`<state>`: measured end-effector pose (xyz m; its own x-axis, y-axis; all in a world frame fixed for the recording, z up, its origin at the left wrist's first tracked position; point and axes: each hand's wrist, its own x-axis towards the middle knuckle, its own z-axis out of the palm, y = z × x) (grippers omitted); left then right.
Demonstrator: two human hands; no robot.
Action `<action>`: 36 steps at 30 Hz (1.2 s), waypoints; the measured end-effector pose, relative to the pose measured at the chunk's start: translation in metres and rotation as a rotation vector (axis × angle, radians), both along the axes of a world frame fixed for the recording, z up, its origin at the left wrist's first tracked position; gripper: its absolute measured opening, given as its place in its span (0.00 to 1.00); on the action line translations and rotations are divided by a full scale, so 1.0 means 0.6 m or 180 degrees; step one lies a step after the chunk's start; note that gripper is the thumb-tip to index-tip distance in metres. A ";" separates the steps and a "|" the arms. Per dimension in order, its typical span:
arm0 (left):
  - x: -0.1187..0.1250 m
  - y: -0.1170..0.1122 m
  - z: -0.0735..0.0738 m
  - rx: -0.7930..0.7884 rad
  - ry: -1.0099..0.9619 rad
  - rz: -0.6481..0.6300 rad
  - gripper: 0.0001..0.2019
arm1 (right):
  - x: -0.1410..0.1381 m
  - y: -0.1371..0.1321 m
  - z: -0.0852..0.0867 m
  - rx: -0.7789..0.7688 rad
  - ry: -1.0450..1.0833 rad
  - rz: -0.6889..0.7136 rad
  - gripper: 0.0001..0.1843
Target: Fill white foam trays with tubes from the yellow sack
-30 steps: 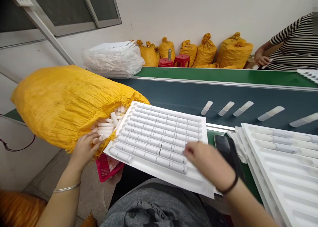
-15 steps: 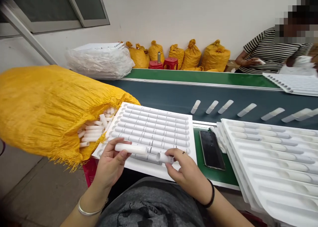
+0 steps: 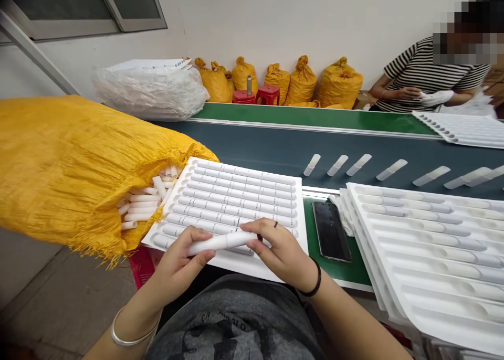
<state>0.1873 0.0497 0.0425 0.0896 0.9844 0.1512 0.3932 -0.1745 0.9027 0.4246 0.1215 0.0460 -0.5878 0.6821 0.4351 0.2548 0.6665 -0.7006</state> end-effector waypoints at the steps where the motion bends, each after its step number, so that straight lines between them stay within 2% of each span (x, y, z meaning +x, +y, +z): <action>1: -0.001 0.000 -0.002 0.0367 0.0190 -0.0059 0.08 | -0.002 -0.001 -0.001 -0.0151 -0.0055 -0.0037 0.14; 4: -0.001 0.004 -0.010 0.1191 0.0537 -0.0324 0.12 | -0.009 -0.003 -0.002 -0.0624 -0.0187 -0.0099 0.15; 7: 0.003 0.007 -0.014 0.1410 0.0652 -0.0371 0.14 | -0.012 -0.003 0.002 -0.0591 -0.0250 0.0020 0.16; 11: 0.006 0.009 -0.008 0.1359 0.0618 -0.0352 0.13 | -0.012 0.001 0.006 -0.0305 -0.0247 0.0263 0.15; 20: -0.007 -0.004 0.000 0.1193 0.0849 -0.0412 0.13 | -0.029 -0.009 0.007 -0.0542 -0.0342 0.0404 0.15; 23: -0.015 0.003 -0.003 0.0954 0.1183 -0.0480 0.17 | -0.043 0.010 0.007 0.0006 -0.0799 0.0495 0.15; 25: -0.049 0.015 -0.011 0.0693 0.1569 -0.0284 0.26 | -0.043 0.056 0.003 0.0489 -0.1068 0.0134 0.13; 27: -0.115 0.027 -0.023 0.0453 0.2055 0.0305 0.31 | -0.029 0.129 -0.004 0.0617 -0.1200 -0.0760 0.13; 29: -0.199 0.036 -0.037 0.0067 0.2746 0.1108 0.24 | -0.004 0.217 -0.011 0.0238 -0.1387 -0.1938 0.15; 30: -0.241 0.037 -0.044 -0.0378 0.3219 0.1379 0.20 | 0.010 0.260 -0.016 -0.0191 -0.1612 -0.2436 0.16; 31: -0.278 0.036 -0.050 -0.0848 0.3642 0.1552 0.17 | 0.024 0.298 -0.021 -0.0420 -0.1738 -0.2633 0.17; 33: -0.333 0.031 -0.060 -0.1149 0.3893 0.1777 0.17 | 0.047 0.356 -0.033 -0.0844 -0.1981 -0.2816 0.16; 36: -0.366 0.024 -0.072 -0.1244 0.4055 0.1820 0.17 | 0.067 0.393 -0.044 -0.1206 -0.2210 -0.2790 0.13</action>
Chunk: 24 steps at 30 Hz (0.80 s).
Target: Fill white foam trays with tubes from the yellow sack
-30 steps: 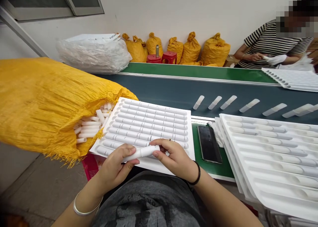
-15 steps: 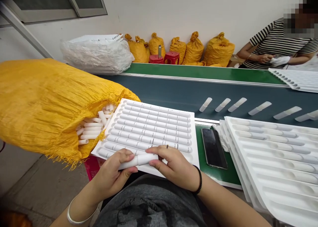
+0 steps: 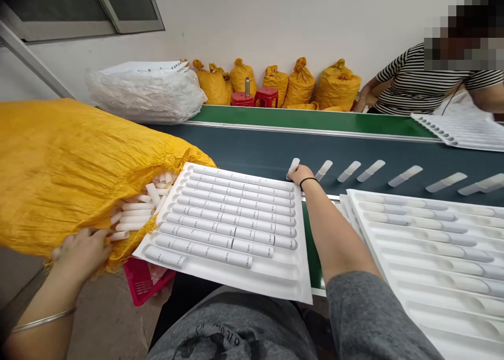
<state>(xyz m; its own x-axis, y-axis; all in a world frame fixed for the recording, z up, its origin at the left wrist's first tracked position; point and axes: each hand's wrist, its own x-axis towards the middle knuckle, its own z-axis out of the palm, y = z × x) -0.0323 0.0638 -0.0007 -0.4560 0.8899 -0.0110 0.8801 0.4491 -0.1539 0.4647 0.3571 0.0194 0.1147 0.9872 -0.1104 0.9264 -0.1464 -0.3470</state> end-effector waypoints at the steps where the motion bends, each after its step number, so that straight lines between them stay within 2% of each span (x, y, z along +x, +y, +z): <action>1: -0.004 -0.001 -0.005 -0.0011 0.0054 -0.0010 0.18 | 0.004 0.000 0.000 -0.0075 -0.0024 -0.0023 0.13; 4: -0.013 0.001 -0.023 0.0114 0.0203 -0.0117 0.19 | 0.011 -0.035 0.017 -0.0099 -0.0156 -0.0161 0.21; 5: -0.015 0.003 -0.029 0.0217 0.0266 -0.0186 0.20 | 0.012 -0.061 0.025 -0.0020 -0.0209 -0.0188 0.22; 7: -0.014 0.007 -0.037 0.0585 0.0427 -0.0325 0.18 | 0.005 -0.132 0.041 0.0151 -0.0199 0.0052 0.19; 8: -0.008 0.010 -0.038 0.0860 0.0490 -0.0417 0.17 | -0.001 -0.176 0.045 0.0263 -0.0144 0.0393 0.15; 9: 0.001 0.013 -0.037 0.1182 0.0492 -0.0542 0.16 | -0.009 -0.221 0.045 0.0175 0.0042 0.0930 0.14; 11: 0.035 0.018 -0.027 0.1849 0.0273 -0.0909 0.12 | -0.026 -0.304 0.033 -0.0201 0.0180 0.1805 0.13; 13: 0.083 0.022 -0.010 0.2337 -0.0187 -0.1405 0.11 | -0.039 -0.361 0.010 -0.0244 -0.0085 0.2157 0.08; 15: 0.138 0.022 0.009 0.2581 -0.0717 -0.1802 0.11 | -0.043 -0.388 -0.012 -0.0044 -0.0330 0.2202 0.09; 17: 0.192 0.019 0.023 0.2667 -0.1329 -0.1946 0.13 | -0.040 -0.392 -0.022 0.0311 -0.0276 0.2139 0.08; 21: 0.275 0.011 0.033 0.2565 -0.2648 -0.2080 0.15 | -0.040 -0.393 0.005 0.1034 0.0705 0.1999 0.09; 24: 0.316 0.008 0.039 0.2432 -0.3280 -0.2315 0.17 | -0.057 -0.408 0.030 0.0988 0.1641 0.2081 0.12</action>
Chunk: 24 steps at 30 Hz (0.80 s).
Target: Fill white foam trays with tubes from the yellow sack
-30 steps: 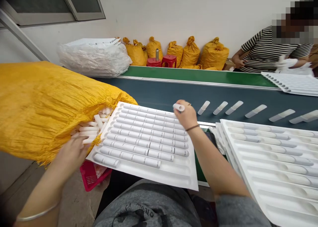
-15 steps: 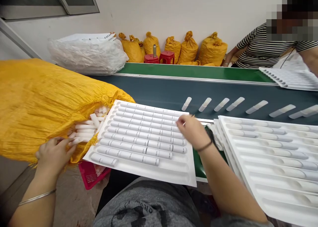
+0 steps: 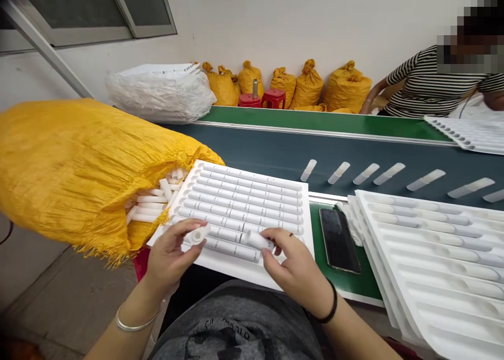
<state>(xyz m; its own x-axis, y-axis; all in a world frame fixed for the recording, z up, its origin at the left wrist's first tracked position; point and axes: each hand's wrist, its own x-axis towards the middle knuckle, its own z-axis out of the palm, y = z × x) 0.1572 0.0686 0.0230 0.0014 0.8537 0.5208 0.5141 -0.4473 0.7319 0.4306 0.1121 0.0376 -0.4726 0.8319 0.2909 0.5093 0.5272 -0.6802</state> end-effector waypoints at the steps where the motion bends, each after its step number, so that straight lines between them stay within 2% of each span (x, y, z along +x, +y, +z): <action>1: 0.009 -0.001 0.004 0.0009 0.0059 -0.0123 0.17 | -0.007 -0.005 0.005 -0.0080 0.0215 0.0125 0.13; 5: 0.026 -0.005 0.029 0.0078 0.0657 -0.0411 0.18 | -0.027 -0.007 0.012 0.0070 0.0756 0.0588 0.18; 11: 0.021 -0.019 0.055 -0.0082 0.1055 -0.0658 0.22 | -0.028 0.011 0.022 0.0471 0.0656 0.1213 0.24; 14: 0.017 -0.020 0.060 -0.0471 0.0957 -0.0452 0.27 | -0.029 0.013 0.023 0.0562 0.0745 0.1051 0.24; 17: 0.013 -0.020 0.062 -0.0856 0.0844 -0.0539 0.18 | -0.029 0.015 0.019 0.0558 0.0815 0.0932 0.22; 19: 0.014 -0.021 0.061 -0.0761 0.0827 -0.0623 0.13 | -0.027 0.017 0.017 0.0477 0.0790 0.0902 0.19; 22: 0.019 -0.023 0.059 -0.0332 0.0996 -0.0523 0.15 | -0.024 0.019 0.016 0.0231 0.0672 0.0716 0.15; 24: 0.023 -0.023 0.055 -0.0042 0.1210 -0.0462 0.17 | -0.025 0.019 0.017 -0.0146 0.0660 0.0546 0.12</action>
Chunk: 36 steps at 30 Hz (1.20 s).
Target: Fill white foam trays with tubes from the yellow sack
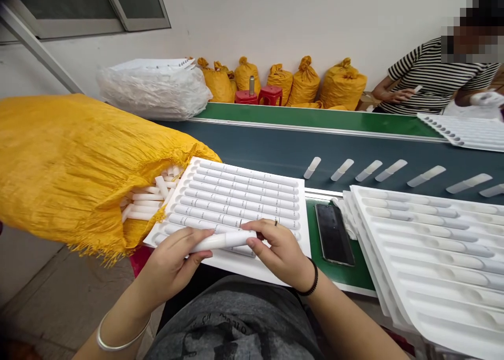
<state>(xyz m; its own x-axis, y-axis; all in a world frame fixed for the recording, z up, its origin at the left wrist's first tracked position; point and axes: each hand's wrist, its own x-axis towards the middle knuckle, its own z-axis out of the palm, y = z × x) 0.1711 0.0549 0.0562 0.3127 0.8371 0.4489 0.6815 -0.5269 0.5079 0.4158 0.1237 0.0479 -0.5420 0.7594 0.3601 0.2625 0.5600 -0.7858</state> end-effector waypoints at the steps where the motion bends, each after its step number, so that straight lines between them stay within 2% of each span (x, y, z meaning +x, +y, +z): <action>1: 0.001 0.000 -0.002 0.0147 0.0108 0.0001 0.19 | -0.001 0.000 0.001 -0.0287 0.0036 -0.0030 0.12; 6: 0.002 0.003 -0.011 0.0730 0.0635 -0.0047 0.25 | -0.010 0.001 0.009 -0.1833 0.0482 0.0076 0.19; 10: 0.000 0.004 -0.014 0.0869 0.0885 -0.0172 0.27 | -0.013 0.005 0.009 -0.2470 0.0505 0.0185 0.22; 12: 0.000 0.006 -0.016 0.0879 0.0892 -0.0185 0.26 | -0.012 0.008 0.005 -0.2551 0.0431 0.0249 0.23; 14: -0.001 0.008 -0.019 0.0796 0.0777 -0.0093 0.24 | -0.009 0.011 0.001 -0.2184 0.0289 0.0292 0.24; 17: -0.001 0.012 -0.019 0.0487 0.0452 0.0079 0.19 | -0.005 0.016 0.001 -0.0747 -0.0134 0.0328 0.26; 19: 0.002 0.013 -0.015 0.0245 0.0198 0.0066 0.16 | -0.004 0.016 0.004 0.0220 -0.0334 0.0337 0.24; 20: 0.005 0.013 -0.012 0.0150 0.0083 0.0034 0.16 | -0.005 0.015 0.006 0.0543 -0.0384 0.0352 0.21; 22: 0.015 0.012 -0.006 0.0041 -0.0073 -0.0037 0.15 | -0.008 0.007 0.011 0.0900 -0.0399 0.0390 0.18; 24: 0.026 0.012 -0.003 0.0007 -0.0086 -0.0065 0.14 | -0.016 -0.002 0.012 0.0998 -0.0483 0.0425 0.19; 27: 0.026 0.018 -0.008 -0.0054 0.0193 -0.0045 0.17 | -0.029 0.008 0.010 0.1170 -0.0920 0.0264 0.15; 29: -0.004 0.028 -0.019 -0.0074 0.0448 0.0218 0.25 | -0.032 0.049 0.006 0.1311 -0.1399 -0.0108 0.12; 31: -0.064 0.043 -0.036 -0.0071 0.0674 0.0855 0.30 | -0.025 0.121 0.001 0.1239 -0.1801 -0.0790 0.12; 33: -0.144 0.057 -0.057 -0.0246 0.0971 0.1737 0.20 | -0.008 0.211 -0.005 0.0769 -0.2051 -0.1690 0.15; 34: -0.185 0.064 -0.068 -0.0467 0.1240 0.2085 0.17 | 0.003 0.254 -0.010 0.0345 -0.2181 -0.2099 0.16; 36: -0.256 0.073 -0.091 -0.0684 0.1399 0.2336 0.15 | 0.024 0.326 -0.023 -0.0345 -0.2420 -0.2342 0.17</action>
<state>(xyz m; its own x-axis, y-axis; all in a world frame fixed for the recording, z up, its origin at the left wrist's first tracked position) 0.0176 0.0984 0.0015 -0.2296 0.9471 0.2242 0.9676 0.1972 0.1578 0.4300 0.3192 0.0339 0.0097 0.9995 0.0307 0.9510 0.0003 -0.3091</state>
